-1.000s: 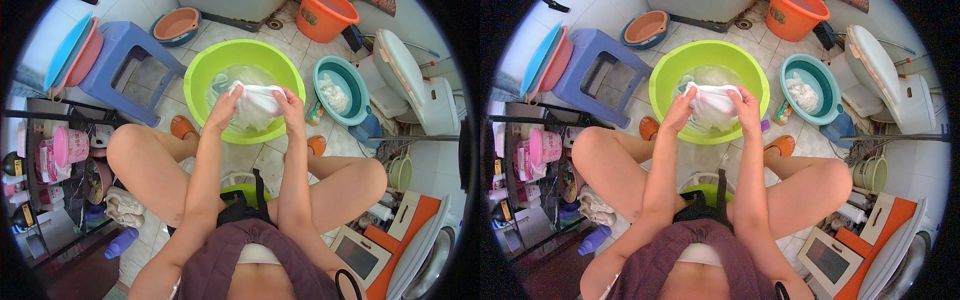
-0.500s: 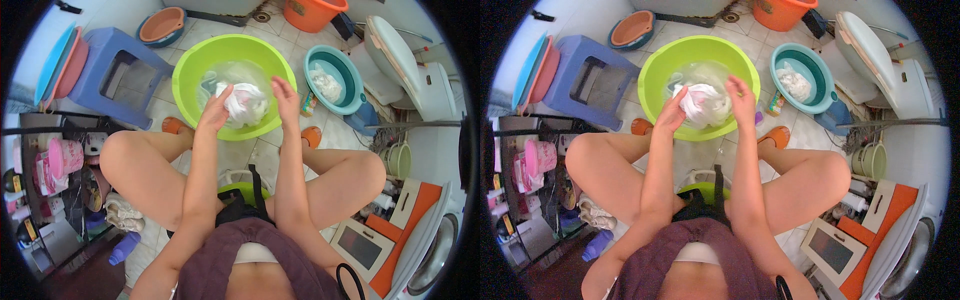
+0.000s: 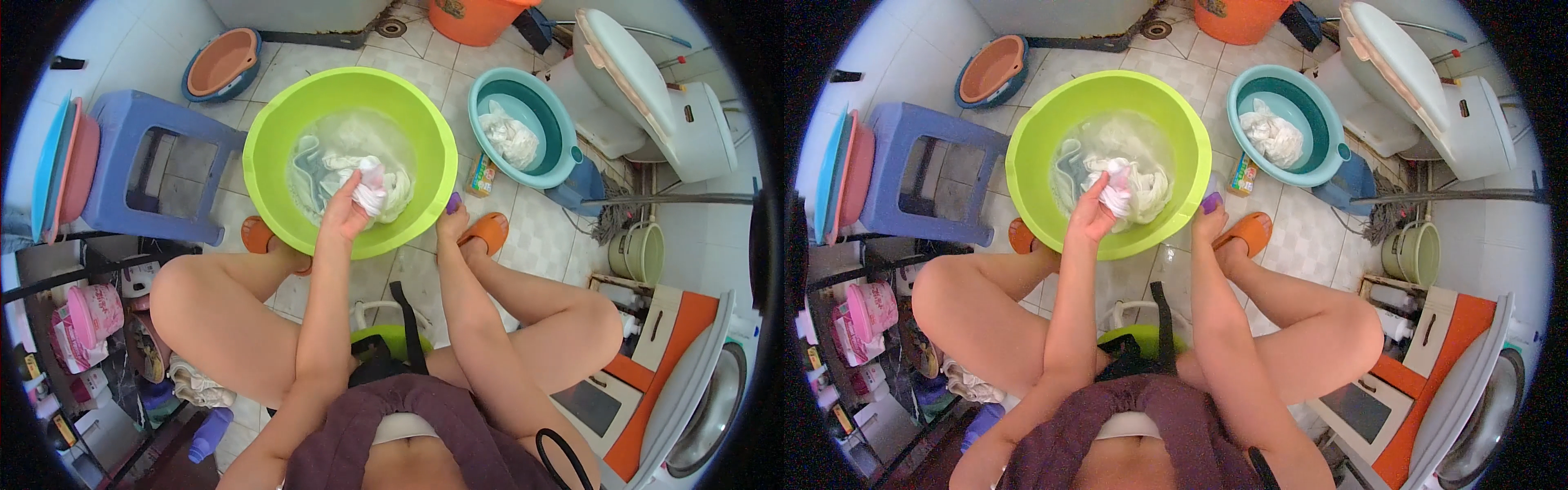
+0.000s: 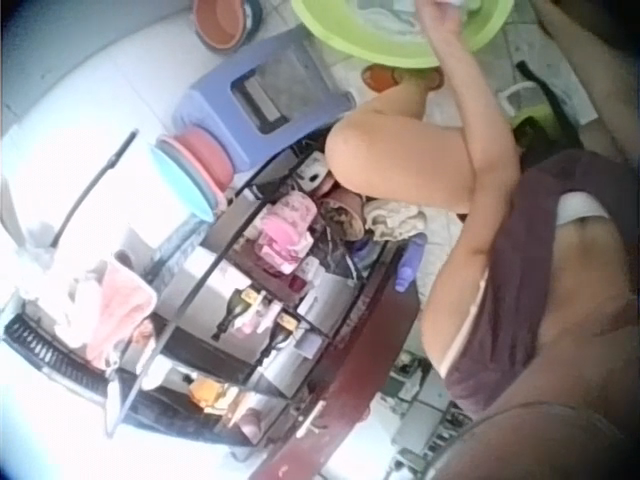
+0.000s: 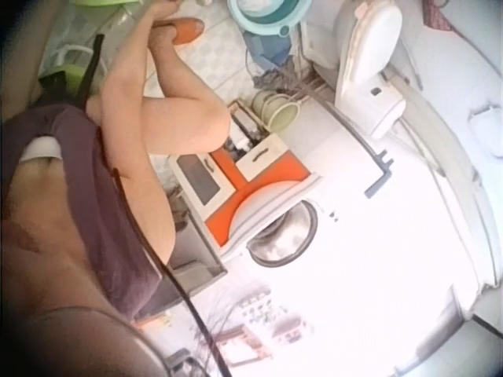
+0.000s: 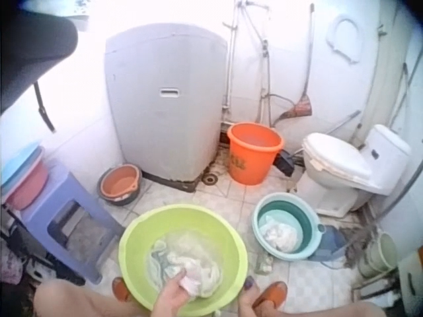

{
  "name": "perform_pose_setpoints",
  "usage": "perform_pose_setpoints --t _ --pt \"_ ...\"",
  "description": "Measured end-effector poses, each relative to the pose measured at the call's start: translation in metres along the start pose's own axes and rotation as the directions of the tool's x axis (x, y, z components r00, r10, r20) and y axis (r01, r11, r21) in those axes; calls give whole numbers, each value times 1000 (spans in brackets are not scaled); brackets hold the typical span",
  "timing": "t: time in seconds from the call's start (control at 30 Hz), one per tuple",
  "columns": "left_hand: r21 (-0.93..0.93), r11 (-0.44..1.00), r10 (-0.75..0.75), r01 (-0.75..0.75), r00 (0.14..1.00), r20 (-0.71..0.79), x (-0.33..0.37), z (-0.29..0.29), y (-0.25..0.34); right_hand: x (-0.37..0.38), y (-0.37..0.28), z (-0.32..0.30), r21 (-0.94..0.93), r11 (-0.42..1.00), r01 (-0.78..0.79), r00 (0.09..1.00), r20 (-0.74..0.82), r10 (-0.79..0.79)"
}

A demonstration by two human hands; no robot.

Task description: The person washes white clothing items by hand in a green basin filled with soapy water, rubbing the fabric together and dipping it back into the water.

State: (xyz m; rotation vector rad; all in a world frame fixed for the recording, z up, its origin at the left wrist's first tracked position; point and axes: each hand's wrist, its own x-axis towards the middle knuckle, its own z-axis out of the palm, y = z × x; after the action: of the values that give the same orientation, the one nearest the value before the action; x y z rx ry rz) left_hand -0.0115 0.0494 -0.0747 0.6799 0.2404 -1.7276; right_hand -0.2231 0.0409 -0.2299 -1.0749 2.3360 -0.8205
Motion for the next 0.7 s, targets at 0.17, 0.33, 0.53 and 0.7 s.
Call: perform_pose_setpoints --t 0.17,0.33,0.53,0.7 --pt "77 995 -74 64 988 139 3 24 -16 30 -2 -2 -76 983 168 976 155 -155" --pt "73 988 -148 134 961 232 8 35 -24 34 2 -3 -164 972 170 967 219 -132" --pt "104 980 -193 171 945 263 17 30 -37 42 -2 -5 -231 947 222 963 203 -176" --pt "123 977 -198 173 951 237 16 34 -40 54 4 -8 -120 991 59 984 176 -37"
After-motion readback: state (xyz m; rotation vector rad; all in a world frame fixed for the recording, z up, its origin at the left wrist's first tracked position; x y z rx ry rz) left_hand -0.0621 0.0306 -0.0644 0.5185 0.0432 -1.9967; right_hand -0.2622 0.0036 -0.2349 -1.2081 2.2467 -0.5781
